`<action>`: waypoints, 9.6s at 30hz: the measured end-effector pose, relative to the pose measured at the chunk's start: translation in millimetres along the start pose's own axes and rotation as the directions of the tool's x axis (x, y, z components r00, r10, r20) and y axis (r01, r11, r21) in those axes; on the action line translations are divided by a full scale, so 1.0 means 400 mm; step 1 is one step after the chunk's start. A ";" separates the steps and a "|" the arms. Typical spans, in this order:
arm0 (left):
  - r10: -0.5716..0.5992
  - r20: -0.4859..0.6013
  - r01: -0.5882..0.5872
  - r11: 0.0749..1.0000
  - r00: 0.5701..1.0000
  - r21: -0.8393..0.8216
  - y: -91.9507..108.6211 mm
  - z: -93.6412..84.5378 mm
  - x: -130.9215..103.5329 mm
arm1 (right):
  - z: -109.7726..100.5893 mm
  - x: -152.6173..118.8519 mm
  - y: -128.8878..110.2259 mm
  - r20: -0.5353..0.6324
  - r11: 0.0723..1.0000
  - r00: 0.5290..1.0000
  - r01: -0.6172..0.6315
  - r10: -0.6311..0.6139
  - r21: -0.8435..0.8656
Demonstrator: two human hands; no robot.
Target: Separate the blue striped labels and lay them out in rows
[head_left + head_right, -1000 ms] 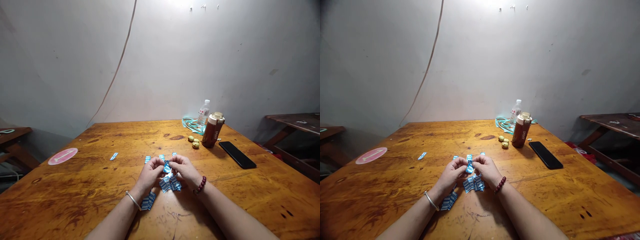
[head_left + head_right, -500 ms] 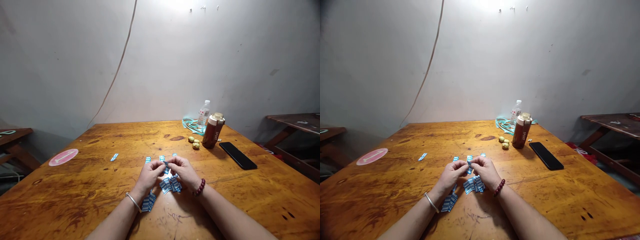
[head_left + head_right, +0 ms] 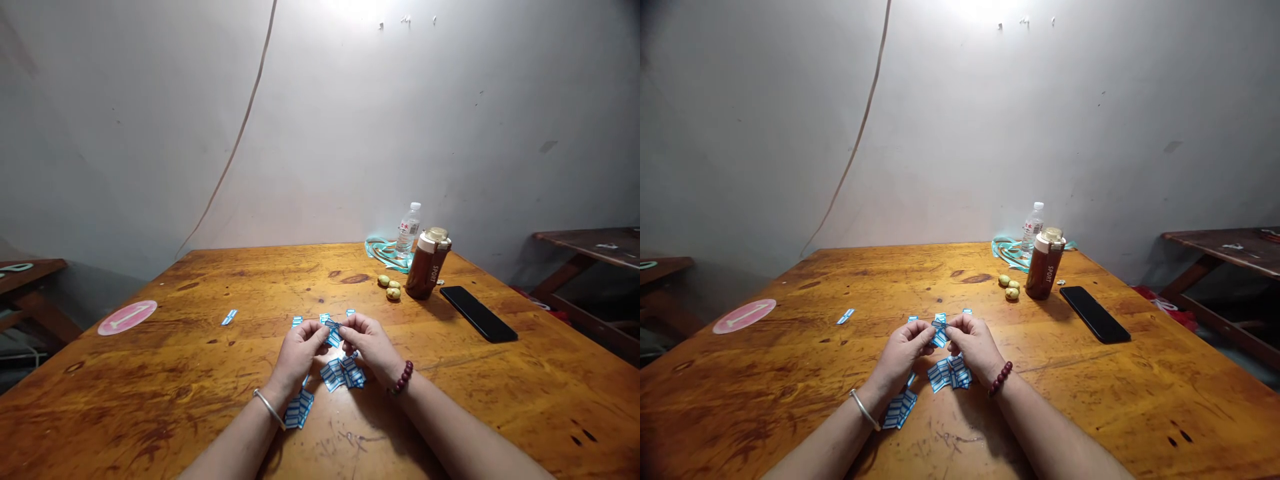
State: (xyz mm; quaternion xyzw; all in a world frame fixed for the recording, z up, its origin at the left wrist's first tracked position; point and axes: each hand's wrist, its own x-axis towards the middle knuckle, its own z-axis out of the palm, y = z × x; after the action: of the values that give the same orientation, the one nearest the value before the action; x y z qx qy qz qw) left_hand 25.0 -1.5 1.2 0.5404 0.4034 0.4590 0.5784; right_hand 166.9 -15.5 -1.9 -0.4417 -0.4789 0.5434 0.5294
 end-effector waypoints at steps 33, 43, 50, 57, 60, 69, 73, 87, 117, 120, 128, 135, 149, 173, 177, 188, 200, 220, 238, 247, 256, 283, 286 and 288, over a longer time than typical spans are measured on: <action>0.069 0.058 -0.077 0.988 0.996 0.136 0.004 -0.005 -0.001 | 0.005 -0.006 0.003 0.068 0.992 0.995 0.081 -0.075 -0.093; -0.016 0.036 0.017 1.000 0.999 -0.009 0.002 -0.006 0.001 | 0.006 -0.011 -0.021 0.014 0.998 1.000 -0.012 0.012 -0.054; -0.086 0.061 0.093 0.986 0.994 -0.136 0.002 -0.008 -0.001 | 0.002 -0.004 -0.018 0.039 1.000 0.999 -0.002 0.002 -0.018; 0.025 -0.016 -0.025 0.999 1.000 0.040 0.000 -0.004 0.001 | 0.004 -0.007 -0.024 0.045 1.000 0.999 -0.022 0.022 -0.010; 0.095 -0.024 -0.092 0.990 0.995 0.104 -0.001 -0.004 -0.001 | 0.003 -0.005 -0.019 0.040 1.000 0.999 -0.020 0.021 -0.010; 0.274 -0.025 -0.258 0.929 0.961 0.267 0.005 -0.002 -0.007 | 0.004 -0.008 -0.015 0.045 0.999 0.999 -0.003 0.005 -0.041; 0.262 -0.004 -0.247 0.916 0.965 0.315 -0.001 -0.007 -0.006 | 0.003 -0.006 -0.016 0.037 0.999 0.999 -0.009 0.010 -0.040; 0.029 -0.010 -0.027 0.986 1.000 0.167 -0.007 -0.013 0.009 | -0.070 0.011 -0.001 0.031 0.900 0.999 -0.022 0.039 -0.436; 0.081 0.033 -0.086 0.980 0.996 0.181 0.005 0.002 -0.006 | -0.018 -0.009 -0.027 0.030 0.933 0.988 0.150 -0.149 -0.327; 0.070 0.036 -0.076 0.974 0.997 0.214 0.002 0.000 -0.005 | -0.024 -0.014 -0.027 0.112 0.864 0.966 0.257 -0.231 -0.433; -0.004 0.154 -0.020 0.988 0.988 0.151 -0.004 0.000 -0.003 | -0.022 -0.022 -0.025 0.153 0.739 0.936 0.345 -0.318 -0.578; -0.037 0.101 0.033 0.999 0.994 0.041 0.010 -0.002 -0.004 | -0.037 -0.001 -0.025 -0.003 0.931 0.980 0.186 -0.197 -0.314; 0.054 0.093 -0.058 0.998 0.994 0.040 -0.005 -0.002 0.001 | -0.010 -0.016 -0.005 0.120 0.866 0.972 0.234 -0.202 -0.441; -0.107 0.001 0.107 0.994 0.994 0.015 -0.014 -0.004 0.006 | -0.001 -0.022 -0.024 0.191 0.950 0.968 0.207 -0.163 -0.235; -0.079 0.047 0.075 0.994 0.996 0.081 -0.021 0.002 0.003 | -0.001 -0.019 -0.011 0.170 0.924 0.966 0.238 -0.194 -0.299; 0.139 0.109 -0.170 0.915 0.984 0.365 -0.006 -0.004 -0.007 | -0.005 -0.015 -0.011 0.139 0.972 0.990 0.064 -0.032 -0.228; -0.034 0.314 -0.003 0.993 0.949 0.117 0.000 -0.009 -0.010 | -0.020 -0.012 -0.033 0.135 0.987 0.980 -0.132 0.144 -0.096; -0.299 0.288 0.379 0.882 0.910 -0.281 0.006 -0.009 -0.008 | -0.022 -0.009 -0.021 0.126 0.918 0.972 0.229 -0.198 -0.323; -0.308 0.333 0.405 0.870 0.891 -0.281 0.002 -0.003 -0.013 | -0.016 -0.006 0.014 0.121 0.823 0.954 0.299 -0.276 -0.483; -0.241 0.284 0.316 0.914 0.928 -0.254 -0.006 0.001 -0.007 | -0.014 -0.008 0.003 0.111 0.859 0.965 0.262 -0.238 -0.441; -0.205 0.278 0.292 0.901 0.938 -0.320 -0.002 0.013 -0.011 | 0.007 -0.026 0.002 0.200 0.639 0.918 0.385 -0.343 -0.666; -0.253 0.352 0.314 0.941 0.901 -0.128 -0.004 -0.006 -0.011 | -0.015 -0.029 -0.030 0.315 0.658 0.903 0.428 -0.291 -0.620; -0.214 0.289 0.247 0.966 0.933 -0.081 -0.007 -0.004 -0.008 | -0.014 -0.024 -0.021 0.223 0.699 0.930 0.368 -0.294 -0.613; -0.205 0.270 0.221 0.975 0.941 -0.029 -0.005 -0.001 -0.008 | -0.011 -0.023 -0.016 0.193 0.699 0.929 0.366 -0.317 -0.615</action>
State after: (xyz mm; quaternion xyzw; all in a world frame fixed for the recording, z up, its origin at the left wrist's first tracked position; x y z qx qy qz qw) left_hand 23.9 -4.4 -0.9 0.5331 0.3645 0.3289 0.6890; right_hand 172.6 -24.4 3.5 -0.4788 -0.7274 0.2550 0.4203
